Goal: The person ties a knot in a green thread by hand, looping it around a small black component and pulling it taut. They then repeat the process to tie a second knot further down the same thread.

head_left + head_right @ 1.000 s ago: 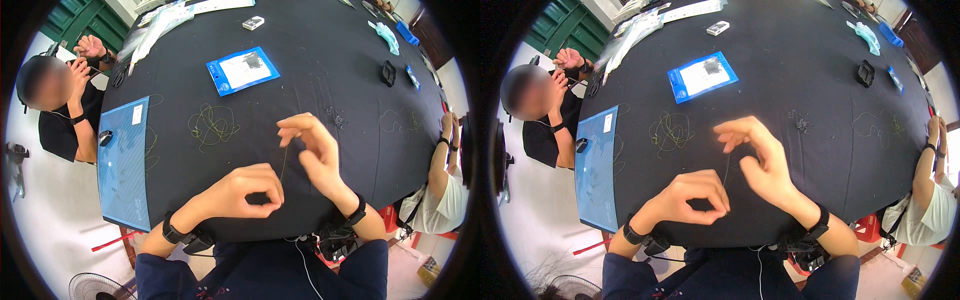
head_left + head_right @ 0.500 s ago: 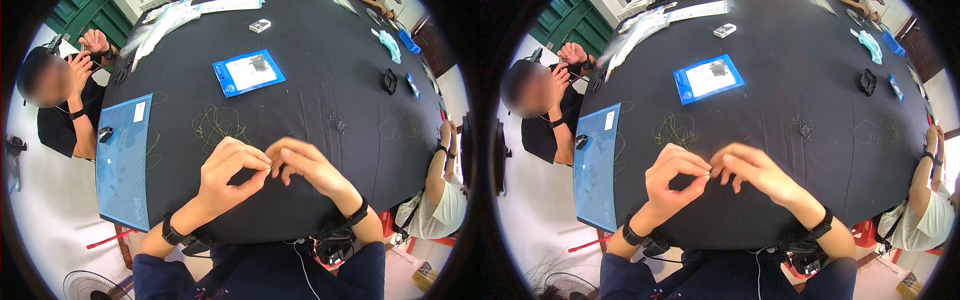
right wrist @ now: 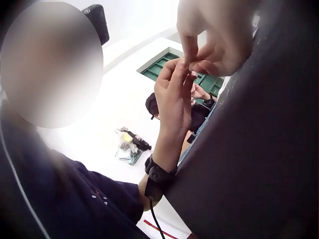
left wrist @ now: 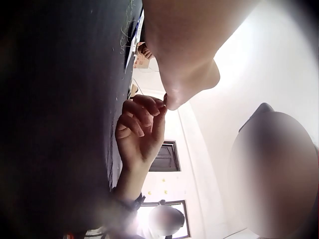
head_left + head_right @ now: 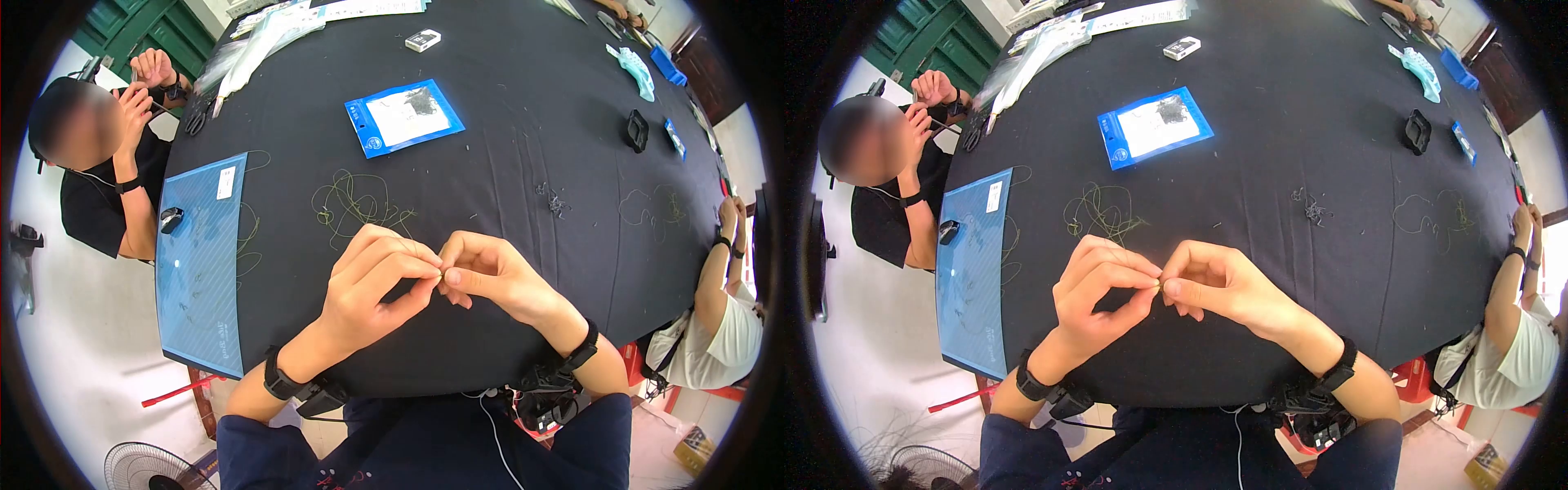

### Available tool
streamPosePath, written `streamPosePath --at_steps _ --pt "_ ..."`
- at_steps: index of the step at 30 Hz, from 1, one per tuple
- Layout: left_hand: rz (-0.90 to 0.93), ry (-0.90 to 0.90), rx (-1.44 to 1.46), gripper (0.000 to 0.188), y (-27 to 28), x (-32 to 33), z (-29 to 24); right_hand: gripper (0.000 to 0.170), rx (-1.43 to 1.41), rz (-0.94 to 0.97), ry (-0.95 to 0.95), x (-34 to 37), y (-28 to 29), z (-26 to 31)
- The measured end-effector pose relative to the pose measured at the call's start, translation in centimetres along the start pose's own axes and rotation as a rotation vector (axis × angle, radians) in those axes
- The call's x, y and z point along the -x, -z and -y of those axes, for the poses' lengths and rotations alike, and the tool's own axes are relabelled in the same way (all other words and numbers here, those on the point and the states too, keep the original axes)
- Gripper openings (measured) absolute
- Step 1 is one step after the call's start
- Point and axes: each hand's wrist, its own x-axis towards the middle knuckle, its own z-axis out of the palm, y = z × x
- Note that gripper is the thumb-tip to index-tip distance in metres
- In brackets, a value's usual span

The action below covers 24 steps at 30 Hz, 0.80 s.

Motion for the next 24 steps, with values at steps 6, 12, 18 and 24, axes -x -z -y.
streamPosePath --at_steps 6,12,18,24 --pt "0.015 0.011 -0.01 0.023 0.0 -0.1 0.0 0.008 0.123 -0.104 0.167 0.3 -0.6 -0.3" --pt "0.021 0.025 0.017 0.022 -0.2 0.0 0.0 0.006 0.149 -0.131 0.187 0.5 -0.7 -0.3" --pt "0.037 0.0 -0.004 0.022 -0.1 0.0 0.2 0.006 0.265 -0.184 0.231 0.4 -0.9 -0.5" --pt "0.081 -0.073 -0.125 0.024 0.1 -0.6 0.0 0.012 0.841 -0.306 0.503 0.2 -1.4 0.4"
